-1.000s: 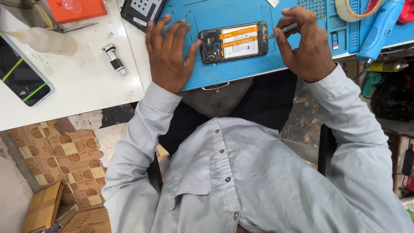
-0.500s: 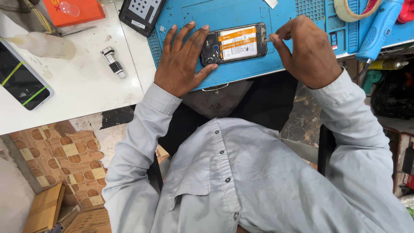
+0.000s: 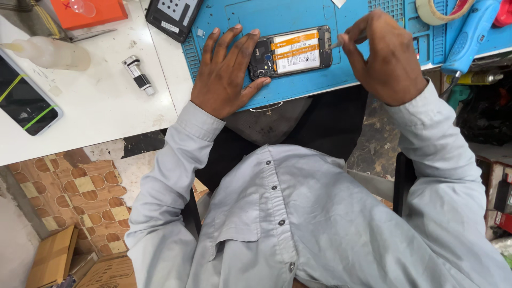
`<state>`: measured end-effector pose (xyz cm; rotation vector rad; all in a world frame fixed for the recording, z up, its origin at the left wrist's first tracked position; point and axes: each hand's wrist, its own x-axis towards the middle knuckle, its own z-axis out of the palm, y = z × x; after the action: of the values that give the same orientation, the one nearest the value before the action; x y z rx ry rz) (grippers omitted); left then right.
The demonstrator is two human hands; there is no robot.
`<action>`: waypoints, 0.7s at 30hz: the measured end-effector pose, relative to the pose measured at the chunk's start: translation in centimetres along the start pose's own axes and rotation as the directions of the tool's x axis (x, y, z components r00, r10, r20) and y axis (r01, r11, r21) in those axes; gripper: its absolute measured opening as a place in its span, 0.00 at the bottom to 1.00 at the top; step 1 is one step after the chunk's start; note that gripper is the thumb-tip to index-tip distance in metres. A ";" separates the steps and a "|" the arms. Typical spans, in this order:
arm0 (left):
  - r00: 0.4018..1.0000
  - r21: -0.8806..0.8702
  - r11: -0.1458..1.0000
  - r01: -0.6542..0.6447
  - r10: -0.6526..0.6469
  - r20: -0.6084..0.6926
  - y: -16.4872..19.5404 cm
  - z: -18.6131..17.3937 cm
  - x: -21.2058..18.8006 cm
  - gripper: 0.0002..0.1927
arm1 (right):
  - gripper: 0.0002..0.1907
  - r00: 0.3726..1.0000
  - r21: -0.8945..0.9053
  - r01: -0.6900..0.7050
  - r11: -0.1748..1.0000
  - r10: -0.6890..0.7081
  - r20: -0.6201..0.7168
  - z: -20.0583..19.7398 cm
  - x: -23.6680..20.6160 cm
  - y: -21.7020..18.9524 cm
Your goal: The person uses a screwdriver to remove screws from the back of a disassembled mobile phone placed on a blue work mat. The person repeatedly unscrews and removes screws from multiple locations on the phone chassis, placing them on the mat.
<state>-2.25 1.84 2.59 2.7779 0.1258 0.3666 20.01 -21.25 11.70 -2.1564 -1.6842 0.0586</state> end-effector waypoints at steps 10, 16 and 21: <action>1.000 -0.009 1.000 -0.004 0.004 0.007 0.1 0.3 0.1 0.48 | 0.21 0.995 0.041 0.073 0.996 -0.070 -0.070 0.5 -0.1 -1.2; 1.000 -0.011 1.000 0.008 -0.008 0.000 0.2 0.1 -0.2 0.48 | 0.13 0.995 0.078 0.091 0.993 -0.093 0.024 0.5 -0.2 -0.4; 1.000 -0.021 1.000 0.008 -0.008 0.009 0.1 0.3 -0.1 0.48 | 0.13 0.997 0.030 0.035 0.999 -0.033 -0.072 0.6 -0.6 -0.6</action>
<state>-2.21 1.61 2.32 2.7569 0.1308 0.3521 19.10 -21.57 11.19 -2.0815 -1.6688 -0.0015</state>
